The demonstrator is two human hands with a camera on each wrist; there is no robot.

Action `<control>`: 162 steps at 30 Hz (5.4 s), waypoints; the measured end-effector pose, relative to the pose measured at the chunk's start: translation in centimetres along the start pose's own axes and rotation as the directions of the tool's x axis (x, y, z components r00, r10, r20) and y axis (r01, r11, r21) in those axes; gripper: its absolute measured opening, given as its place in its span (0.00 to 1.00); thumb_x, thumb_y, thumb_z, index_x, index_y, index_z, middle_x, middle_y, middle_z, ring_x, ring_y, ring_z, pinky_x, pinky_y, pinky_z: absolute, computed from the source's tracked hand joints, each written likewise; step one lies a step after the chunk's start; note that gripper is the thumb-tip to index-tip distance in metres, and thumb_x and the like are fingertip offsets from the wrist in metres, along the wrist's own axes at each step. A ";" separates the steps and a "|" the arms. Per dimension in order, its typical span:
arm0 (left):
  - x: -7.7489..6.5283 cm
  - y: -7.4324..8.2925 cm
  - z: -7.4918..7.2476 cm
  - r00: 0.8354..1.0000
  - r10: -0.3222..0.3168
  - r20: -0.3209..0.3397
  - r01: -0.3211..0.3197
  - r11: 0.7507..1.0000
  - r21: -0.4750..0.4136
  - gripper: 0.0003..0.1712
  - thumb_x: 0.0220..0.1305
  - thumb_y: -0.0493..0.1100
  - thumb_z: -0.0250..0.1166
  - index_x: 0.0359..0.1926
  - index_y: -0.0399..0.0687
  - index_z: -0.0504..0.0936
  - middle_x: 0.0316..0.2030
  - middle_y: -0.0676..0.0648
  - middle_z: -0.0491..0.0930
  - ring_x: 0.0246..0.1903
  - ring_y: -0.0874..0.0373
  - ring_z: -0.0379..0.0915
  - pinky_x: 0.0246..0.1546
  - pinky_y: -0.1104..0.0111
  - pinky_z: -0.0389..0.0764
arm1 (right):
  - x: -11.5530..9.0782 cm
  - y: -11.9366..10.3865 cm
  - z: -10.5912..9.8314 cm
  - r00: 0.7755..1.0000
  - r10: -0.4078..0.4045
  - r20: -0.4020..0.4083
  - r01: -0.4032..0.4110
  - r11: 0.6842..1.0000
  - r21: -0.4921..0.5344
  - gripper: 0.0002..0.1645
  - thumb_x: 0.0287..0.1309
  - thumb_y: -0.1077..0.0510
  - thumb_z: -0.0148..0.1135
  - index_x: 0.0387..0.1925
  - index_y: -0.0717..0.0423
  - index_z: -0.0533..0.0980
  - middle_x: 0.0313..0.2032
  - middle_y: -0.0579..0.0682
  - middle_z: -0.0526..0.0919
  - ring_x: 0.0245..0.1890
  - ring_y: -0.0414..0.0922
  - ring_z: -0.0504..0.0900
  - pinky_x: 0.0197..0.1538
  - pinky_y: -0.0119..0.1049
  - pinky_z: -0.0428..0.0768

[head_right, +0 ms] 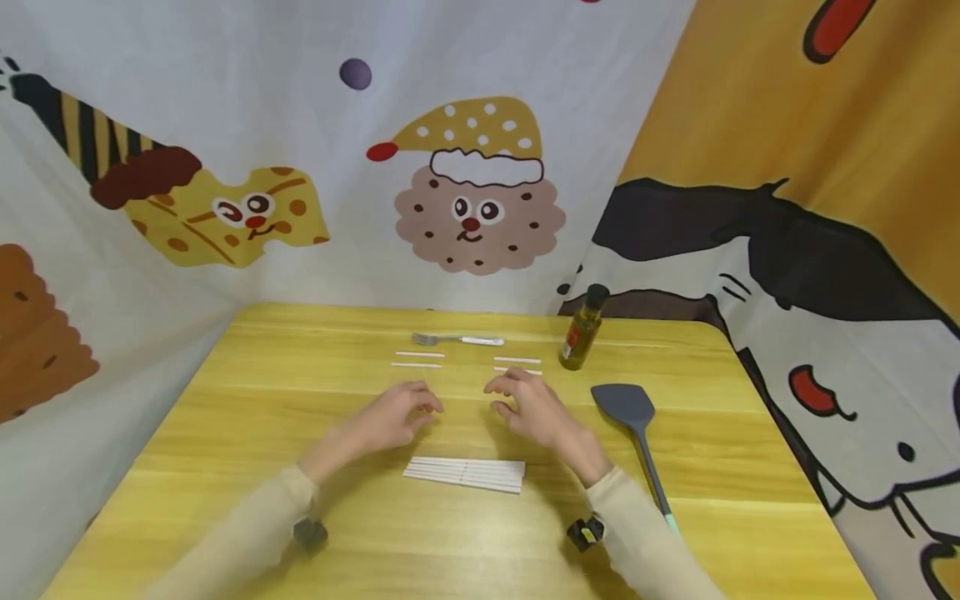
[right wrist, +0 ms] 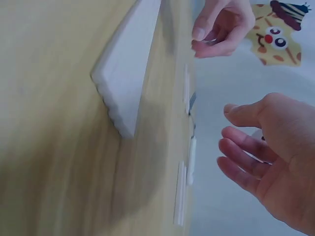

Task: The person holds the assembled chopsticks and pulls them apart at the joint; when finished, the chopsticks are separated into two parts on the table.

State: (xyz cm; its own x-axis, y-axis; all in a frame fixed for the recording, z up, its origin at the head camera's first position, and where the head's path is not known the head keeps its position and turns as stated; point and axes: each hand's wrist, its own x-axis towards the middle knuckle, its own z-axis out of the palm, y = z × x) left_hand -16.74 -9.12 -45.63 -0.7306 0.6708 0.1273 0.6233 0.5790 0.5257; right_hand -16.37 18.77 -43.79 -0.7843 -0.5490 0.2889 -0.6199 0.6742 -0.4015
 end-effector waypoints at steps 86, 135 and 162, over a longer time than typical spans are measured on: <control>-2.1 -1.3 -0.5 0.958 0.089 -0.273 -0.017 0.966 0.257 0.06 0.62 0.32 0.70 0.39 0.44 0.89 0.30 0.51 0.77 0.28 0.62 0.71 0.30 0.74 0.78 | -3.3 1.0 0.9 0.989 -0.042 -0.142 0.025 0.993 -0.116 0.09 0.52 0.69 0.74 0.36 0.56 0.87 0.29 0.47 0.82 0.30 0.40 0.80 0.32 0.32 0.82; 4.5 -6.6 -0.5 0.980 -0.175 -0.099 0.180 0.983 0.048 0.10 0.62 0.27 0.66 0.41 0.41 0.89 0.37 0.46 0.83 0.37 0.56 0.80 0.43 0.67 0.85 | 3.2 6.3 2.1 0.996 0.052 0.079 -0.043 0.994 -0.104 0.15 0.58 0.74 0.63 0.40 0.56 0.87 0.37 0.53 0.88 0.38 0.48 0.85 0.40 0.41 0.86; 3.7 -5.8 -1.0 0.972 -0.203 -0.114 0.208 0.978 0.026 0.12 0.64 0.31 0.66 0.47 0.41 0.87 0.41 0.47 0.82 0.41 0.55 0.79 0.48 0.65 0.84 | 2.9 5.0 1.6 0.999 -0.010 -0.032 0.005 0.986 -0.168 0.13 0.56 0.70 0.70 0.44 0.62 0.84 0.38 0.55 0.84 0.36 0.50 0.83 0.37 0.41 0.85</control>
State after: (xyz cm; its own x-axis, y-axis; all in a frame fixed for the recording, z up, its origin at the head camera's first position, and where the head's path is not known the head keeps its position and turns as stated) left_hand -23.34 -10.46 -47.33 -0.8689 0.4820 0.1125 0.4651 0.7174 0.5186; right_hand -21.68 19.77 -46.40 -0.7783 -0.5397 0.3209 -0.6190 0.7451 -0.2483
